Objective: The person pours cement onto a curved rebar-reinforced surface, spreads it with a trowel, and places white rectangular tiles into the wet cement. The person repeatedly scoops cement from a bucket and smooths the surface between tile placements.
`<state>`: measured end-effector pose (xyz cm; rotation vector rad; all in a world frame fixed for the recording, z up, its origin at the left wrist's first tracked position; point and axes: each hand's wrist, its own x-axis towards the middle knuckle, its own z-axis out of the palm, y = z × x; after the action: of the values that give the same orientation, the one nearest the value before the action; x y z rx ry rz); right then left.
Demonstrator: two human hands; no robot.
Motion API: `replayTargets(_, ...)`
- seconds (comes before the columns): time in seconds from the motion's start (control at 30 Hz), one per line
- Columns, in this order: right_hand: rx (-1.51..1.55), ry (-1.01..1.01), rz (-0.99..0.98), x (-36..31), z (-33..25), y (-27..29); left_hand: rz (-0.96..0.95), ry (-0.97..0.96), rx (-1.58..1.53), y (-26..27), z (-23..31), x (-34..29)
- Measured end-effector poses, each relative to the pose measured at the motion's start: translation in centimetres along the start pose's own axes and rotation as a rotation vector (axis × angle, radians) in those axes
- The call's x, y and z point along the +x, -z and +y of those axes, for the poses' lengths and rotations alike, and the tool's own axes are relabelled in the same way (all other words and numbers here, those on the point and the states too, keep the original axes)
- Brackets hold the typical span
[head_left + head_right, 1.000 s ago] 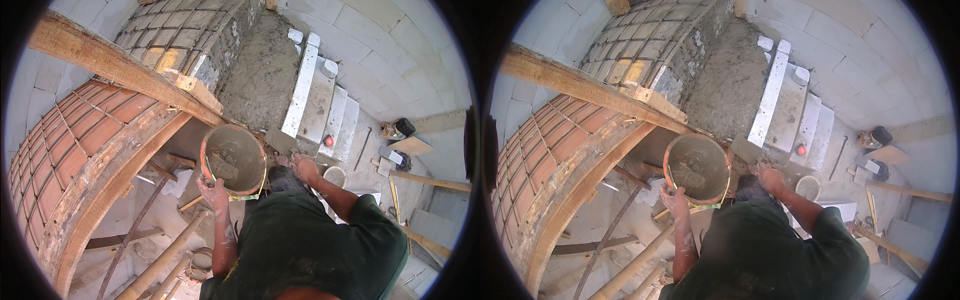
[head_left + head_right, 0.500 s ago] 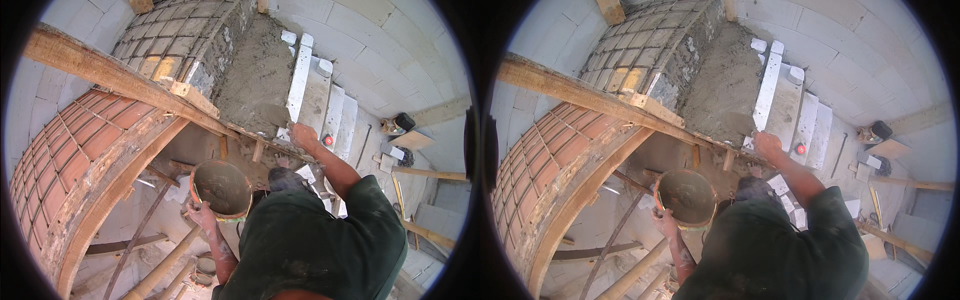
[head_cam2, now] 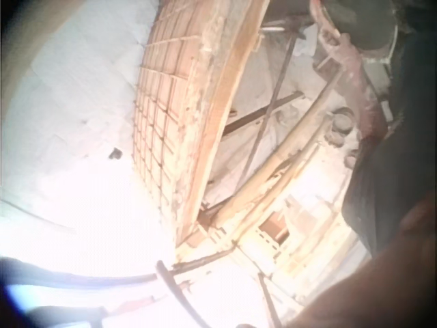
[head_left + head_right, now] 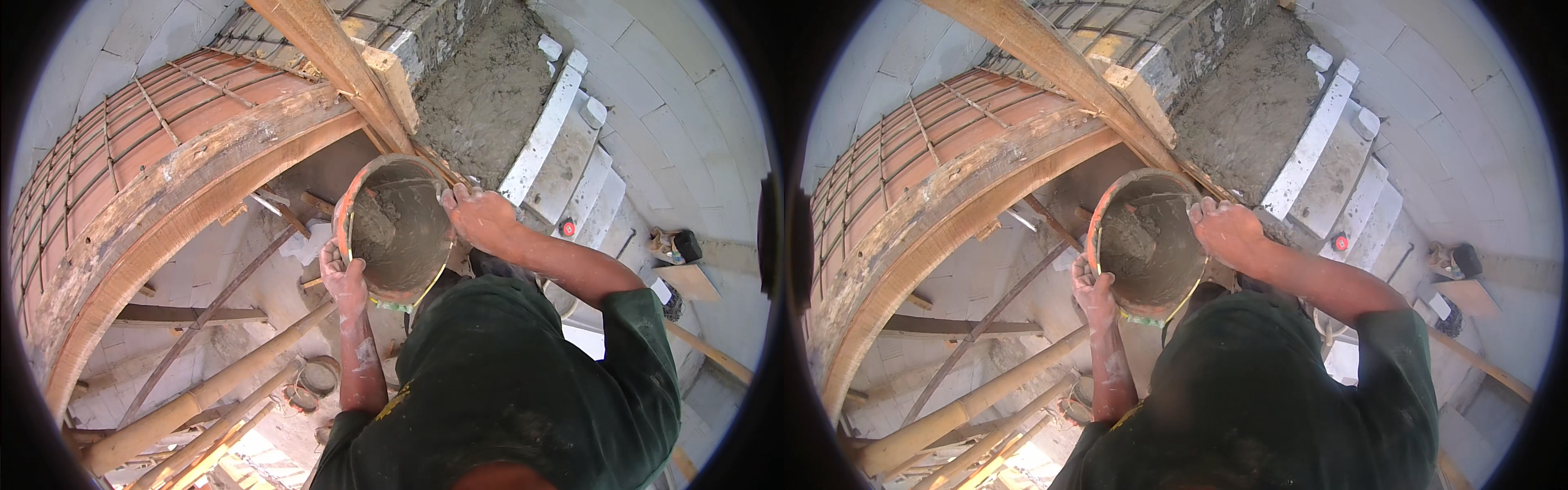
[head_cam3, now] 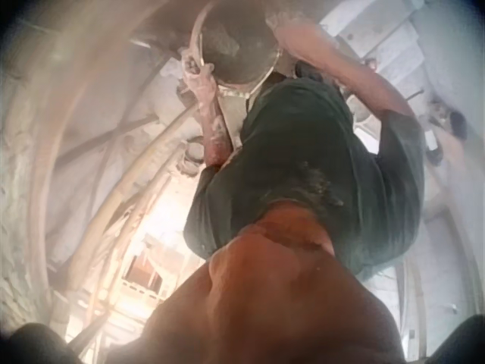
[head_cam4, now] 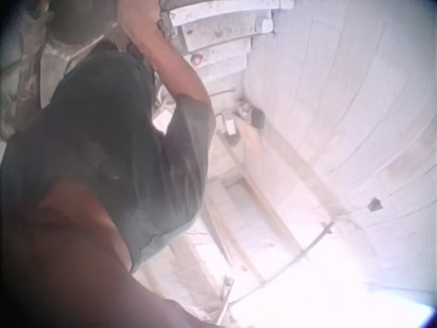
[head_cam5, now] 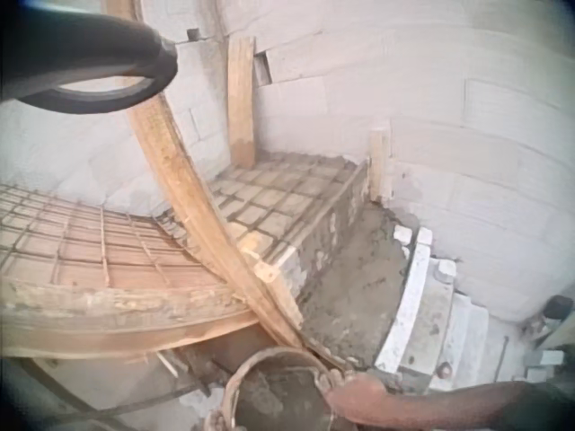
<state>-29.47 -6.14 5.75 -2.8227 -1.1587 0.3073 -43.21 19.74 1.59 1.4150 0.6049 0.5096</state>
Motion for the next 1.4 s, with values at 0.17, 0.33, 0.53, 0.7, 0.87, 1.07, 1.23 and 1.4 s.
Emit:
replayTargets(0.17,-0.167,0.052,0.038,6.6,-6.7,-0.7,-0.092,0.009,0.017,-0.9,0.8,1.2)
replayTargets(0.33,-0.223,0.203,-0.053,2.4,-10.0,2.2,-0.077,-0.096,0.067,-1.4,2.6,0.7)
replayTargets(0.53,-0.302,0.152,0.069,2.0,-5.1,3.7,-0.026,-0.038,-0.050,-3.1,2.0,-1.6)
replayTargets(0.7,-0.422,0.115,0.008,2.3,-4.2,1.3,-0.078,-0.124,-0.019,-5.6,3.7,-1.3)
replayTargets(0.87,-0.237,0.100,-0.072,-2.2,-4.0,-0.4,-0.094,-0.114,-0.101,-6.8,3.3,-1.5)
replayTargets(1.07,-0.110,-0.193,0.155,-1.1,0.5,3.6,-0.173,-0.231,-0.023,-8.8,5.7,-2.9)
replayTargets(1.23,0.316,-0.271,0.194,-4.4,1.1,-0.1,-0.306,-0.493,0.176,-10.3,7.7,-3.7)
replayTargets(1.4,1.302,-0.549,-0.205,-7.6,0.3,2.0,-0.638,-0.735,0.214,-11.1,7.9,-3.9)
